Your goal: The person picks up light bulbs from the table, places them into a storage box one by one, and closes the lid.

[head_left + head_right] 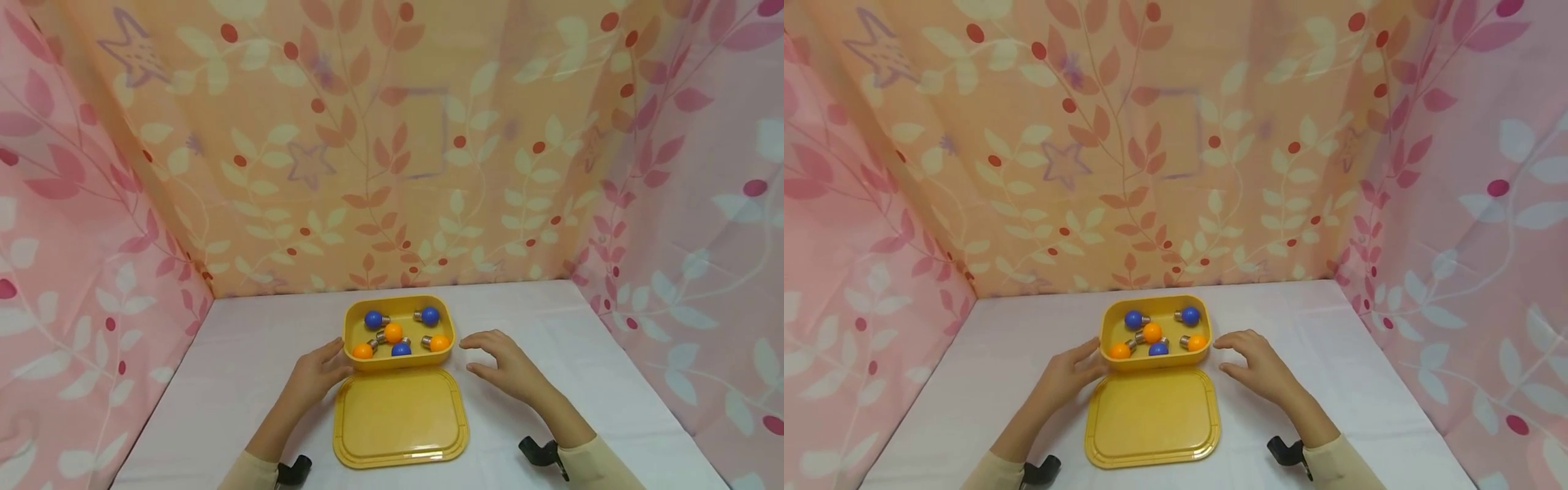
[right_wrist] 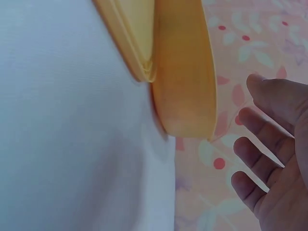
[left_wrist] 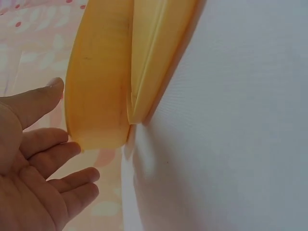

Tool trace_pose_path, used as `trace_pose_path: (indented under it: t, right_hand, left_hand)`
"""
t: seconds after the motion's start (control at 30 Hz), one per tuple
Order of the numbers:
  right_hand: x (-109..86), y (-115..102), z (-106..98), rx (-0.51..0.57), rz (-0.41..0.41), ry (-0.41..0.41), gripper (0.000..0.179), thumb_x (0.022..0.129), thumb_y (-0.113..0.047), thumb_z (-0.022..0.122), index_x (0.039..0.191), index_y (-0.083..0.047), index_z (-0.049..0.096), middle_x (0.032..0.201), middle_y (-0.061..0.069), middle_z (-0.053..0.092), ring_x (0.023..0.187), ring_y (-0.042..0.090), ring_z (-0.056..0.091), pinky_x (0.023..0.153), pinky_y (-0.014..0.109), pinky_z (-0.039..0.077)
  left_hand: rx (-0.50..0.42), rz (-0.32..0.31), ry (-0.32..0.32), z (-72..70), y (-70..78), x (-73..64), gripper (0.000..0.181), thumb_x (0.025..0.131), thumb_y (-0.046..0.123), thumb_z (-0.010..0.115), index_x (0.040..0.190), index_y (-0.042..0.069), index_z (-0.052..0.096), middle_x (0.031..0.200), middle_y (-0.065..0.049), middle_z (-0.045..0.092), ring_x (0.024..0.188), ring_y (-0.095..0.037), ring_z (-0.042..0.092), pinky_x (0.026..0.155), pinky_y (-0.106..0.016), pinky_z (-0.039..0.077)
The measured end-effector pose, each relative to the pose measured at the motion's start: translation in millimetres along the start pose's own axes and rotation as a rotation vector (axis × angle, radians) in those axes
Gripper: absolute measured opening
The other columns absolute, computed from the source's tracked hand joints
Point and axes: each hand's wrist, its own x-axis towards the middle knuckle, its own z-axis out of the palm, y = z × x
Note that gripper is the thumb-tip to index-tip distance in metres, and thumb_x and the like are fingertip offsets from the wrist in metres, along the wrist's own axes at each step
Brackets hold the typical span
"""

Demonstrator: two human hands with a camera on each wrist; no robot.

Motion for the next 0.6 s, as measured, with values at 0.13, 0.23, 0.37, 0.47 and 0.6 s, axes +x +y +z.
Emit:
trace_pose_path:
  t: [0.13,0.23,0.37,0.47,0.6]
  right_hand:
    - [-14.1,1.8,8.2,0.038,-0.015,-0.004,0.047,0.085,-0.016,0.085,0.123,-0.036,0.068,0.127,-0.019,0.066,0.119,0.01,0.059,0.098,0.044,0.055]
    - [-23.2,3.6,17.1,0.075,-0.019,-0.045,0.046,0.085,-0.017,0.085,0.126,-0.032,0.068,0.13,-0.018,0.065,0.12,0.01,0.058,0.099,0.041,0.054]
    - [-33.7,7.8,26.9,0.127,0.01,-0.105,0.047,0.086,-0.022,0.084,0.13,-0.022,0.068,0.134,-0.015,0.064,0.124,0.014,0.057,0.103,0.042,0.052]
    - [-39.3,11.8,30.3,0.169,0.043,-0.139,0.05,0.086,-0.028,0.084,0.133,-0.02,0.067,0.136,-0.014,0.063,0.128,0.016,0.056,0.107,0.044,0.049]
    - [-42.3,17.4,32.2,0.22,0.059,-0.182,0.058,0.086,-0.035,0.083,0.138,-0.02,0.064,0.142,-0.011,0.06,0.133,0.016,0.053,0.112,0.036,0.045]
  left_hand:
    - [0.014,-0.04,-0.043,-3.2,0.5,-12.6,0.07,0.088,0.042,0.08,0.15,0.022,0.055,0.155,-0.001,0.051,0.147,-0.035,0.043,0.118,-0.061,0.034]
    - [0.022,-0.067,-0.1,-3.9,-2.5,-24.0,0.072,0.085,0.045,0.082,0.149,0.021,0.057,0.152,-0.005,0.055,0.144,-0.038,0.046,0.115,-0.064,0.036]
    - [-0.003,-0.026,-0.195,-2.7,-11.6,-36.4,0.082,0.081,0.048,0.084,0.15,0.015,0.055,0.152,-0.009,0.055,0.143,-0.039,0.046,0.116,-0.064,0.034]
    - [-0.023,0.023,-0.263,-1.4,-20.4,-41.1,0.09,0.078,0.05,0.085,0.153,0.014,0.05,0.156,-0.008,0.049,0.146,-0.038,0.042,0.118,-0.065,0.03]
    - [-0.019,0.066,-0.328,-1.2,-30.6,-43.4,0.101,0.073,0.052,0.087,0.158,0.019,0.043,0.162,-0.01,0.04,0.15,-0.042,0.033,0.119,-0.068,0.024]
